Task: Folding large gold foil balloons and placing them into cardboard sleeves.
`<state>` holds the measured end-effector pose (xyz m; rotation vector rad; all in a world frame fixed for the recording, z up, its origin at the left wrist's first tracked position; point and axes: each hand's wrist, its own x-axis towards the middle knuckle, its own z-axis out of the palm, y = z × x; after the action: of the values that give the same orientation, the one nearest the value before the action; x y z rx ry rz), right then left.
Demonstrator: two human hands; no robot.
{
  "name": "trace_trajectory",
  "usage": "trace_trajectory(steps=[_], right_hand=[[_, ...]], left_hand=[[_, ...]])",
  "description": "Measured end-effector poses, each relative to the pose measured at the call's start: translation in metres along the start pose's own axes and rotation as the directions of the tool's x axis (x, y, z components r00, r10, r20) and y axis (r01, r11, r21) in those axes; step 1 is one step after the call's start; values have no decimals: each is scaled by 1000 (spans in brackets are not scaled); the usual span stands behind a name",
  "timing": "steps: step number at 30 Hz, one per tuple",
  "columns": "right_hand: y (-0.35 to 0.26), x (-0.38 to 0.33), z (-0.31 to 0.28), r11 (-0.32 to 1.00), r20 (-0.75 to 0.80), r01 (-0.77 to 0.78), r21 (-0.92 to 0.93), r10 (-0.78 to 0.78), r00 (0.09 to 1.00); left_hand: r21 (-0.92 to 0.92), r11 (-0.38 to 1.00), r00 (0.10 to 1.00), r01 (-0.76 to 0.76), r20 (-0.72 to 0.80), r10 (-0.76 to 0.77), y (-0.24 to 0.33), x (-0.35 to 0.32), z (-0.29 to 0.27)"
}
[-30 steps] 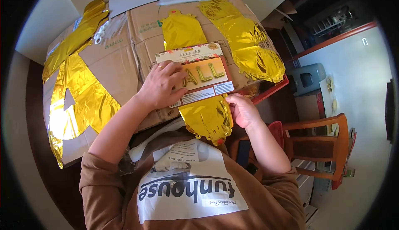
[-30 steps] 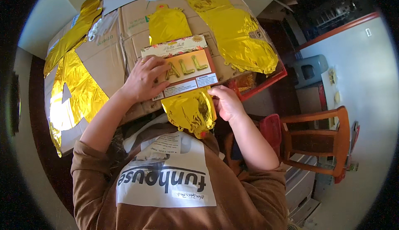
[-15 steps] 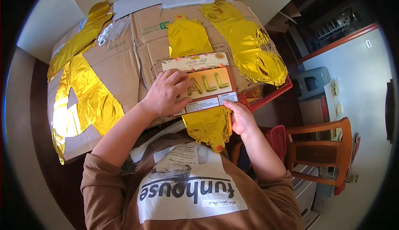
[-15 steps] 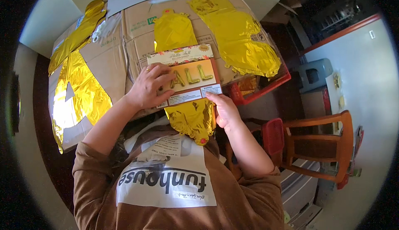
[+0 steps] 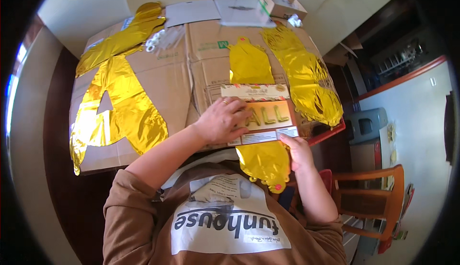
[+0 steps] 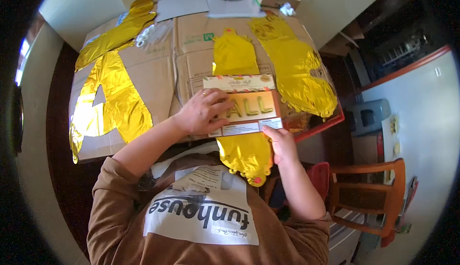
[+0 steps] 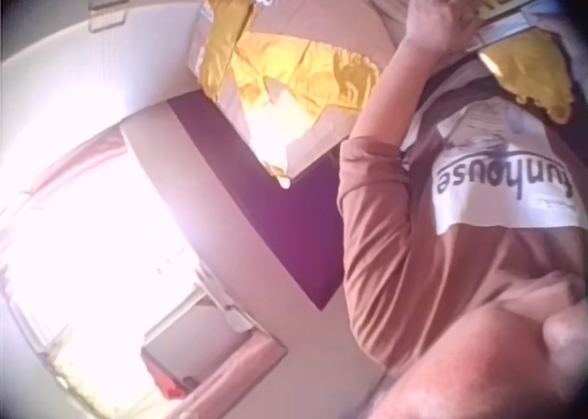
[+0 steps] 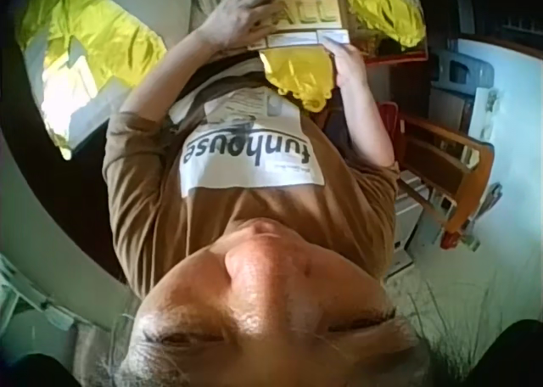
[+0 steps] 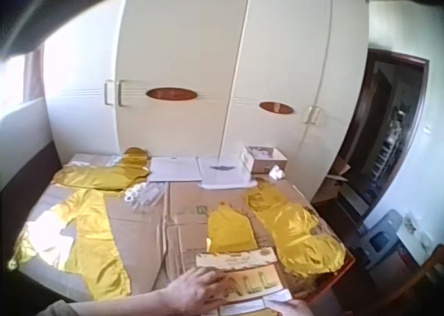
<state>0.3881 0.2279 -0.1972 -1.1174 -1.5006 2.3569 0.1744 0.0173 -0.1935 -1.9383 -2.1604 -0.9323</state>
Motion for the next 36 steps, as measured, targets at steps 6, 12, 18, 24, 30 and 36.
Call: trace_trajectory(steps=[6, 12, 18, 24, 30, 36], right_hand=[[-94, 11, -13, 748, 11, 252, -614, -311, 950], [-201, -46, 99, -608, 679, 321, -726, -561, 474], [-92, -18, 146, -921, 883, 215, -324, -214, 417], [0, 1, 168, -760, 806, 384, -524, -296, 513], [-49, -23, 188, -404, 646, 557, -726, -123, 753], [-107, 22, 118, -9, 672, 731, -682, -400, 623]], left_hand=[[-244, 967, 984, 69, -145, -107, 1, 13, 6], [-438, 833, 831, 339, -277, -483, -18, 17, -39], [-382, 811, 674, 444, -453, -583, -45, -16, -72], [-252, 806, 698, 536, -404, -591, -24, -41, -80], [-26, 851, 791, 524, -354, -498, -10, -54, -69], [-31, 898, 865, 438, -258, -430, -9, -54, -73]])
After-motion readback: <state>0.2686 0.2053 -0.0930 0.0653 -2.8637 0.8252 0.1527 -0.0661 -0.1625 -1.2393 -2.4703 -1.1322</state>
